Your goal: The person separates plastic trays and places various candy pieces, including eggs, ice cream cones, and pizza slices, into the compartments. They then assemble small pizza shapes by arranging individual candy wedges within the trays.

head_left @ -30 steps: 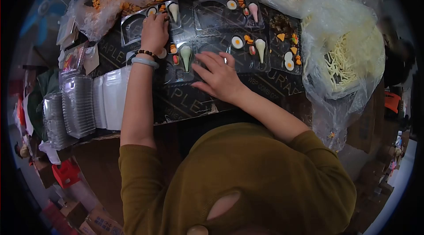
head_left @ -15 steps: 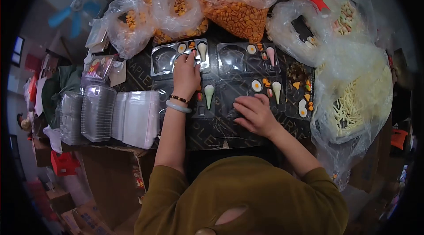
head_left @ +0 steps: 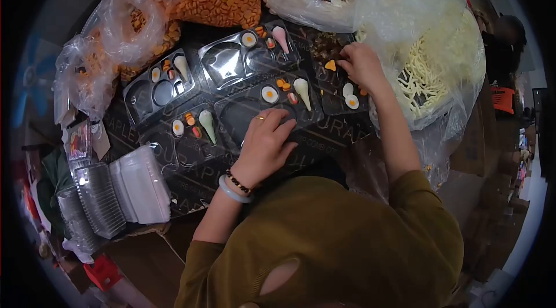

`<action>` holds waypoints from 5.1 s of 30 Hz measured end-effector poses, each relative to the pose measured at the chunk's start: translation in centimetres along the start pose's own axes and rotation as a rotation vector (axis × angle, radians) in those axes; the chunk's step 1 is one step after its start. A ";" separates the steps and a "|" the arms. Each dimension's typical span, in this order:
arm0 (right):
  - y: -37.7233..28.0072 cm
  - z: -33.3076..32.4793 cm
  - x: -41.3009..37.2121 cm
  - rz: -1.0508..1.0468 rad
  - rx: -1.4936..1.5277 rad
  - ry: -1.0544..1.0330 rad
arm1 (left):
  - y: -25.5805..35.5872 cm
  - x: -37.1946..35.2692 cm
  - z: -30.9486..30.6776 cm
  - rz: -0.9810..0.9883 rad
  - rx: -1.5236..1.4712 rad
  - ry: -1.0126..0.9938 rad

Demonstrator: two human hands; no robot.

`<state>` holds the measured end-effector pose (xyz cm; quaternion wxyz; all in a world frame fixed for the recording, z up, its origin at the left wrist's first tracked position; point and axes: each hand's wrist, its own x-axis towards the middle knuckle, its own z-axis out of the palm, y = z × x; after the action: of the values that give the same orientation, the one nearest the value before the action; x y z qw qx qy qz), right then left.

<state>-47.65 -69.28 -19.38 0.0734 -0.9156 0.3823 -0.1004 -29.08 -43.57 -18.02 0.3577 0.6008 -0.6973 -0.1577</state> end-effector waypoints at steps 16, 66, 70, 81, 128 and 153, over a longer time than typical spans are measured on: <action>-10.9 1.1 -8.7 -0.323 0.239 0.212 | -0.2 0.4 4.1 -0.059 0.159 0.136; -0.8 0.6 -3.9 -0.064 0.220 0.411 | 0.6 0.8 4.6 0.058 0.357 -0.016; 1.9 1.0 0.2 0.073 0.017 0.174 | 0.3 0.7 4.9 0.071 0.356 -0.022; 2.8 0.9 0.1 0.024 0.302 0.379 | 0.9 2.7 3.0 -0.019 -0.019 0.219; -9.2 4.4 2.4 -0.337 0.274 0.258 | -9.5 9.9 1.7 -0.386 -0.022 0.193; 0.9 1.8 1.8 0.194 0.095 0.082 | -9.1 12.1 2.2 -0.466 -0.087 0.256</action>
<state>-46.55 -71.11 -21.08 0.1104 -0.8651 0.4664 -0.1480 -24.29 -57.62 -21.71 0.4225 0.7443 -0.4817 -0.1885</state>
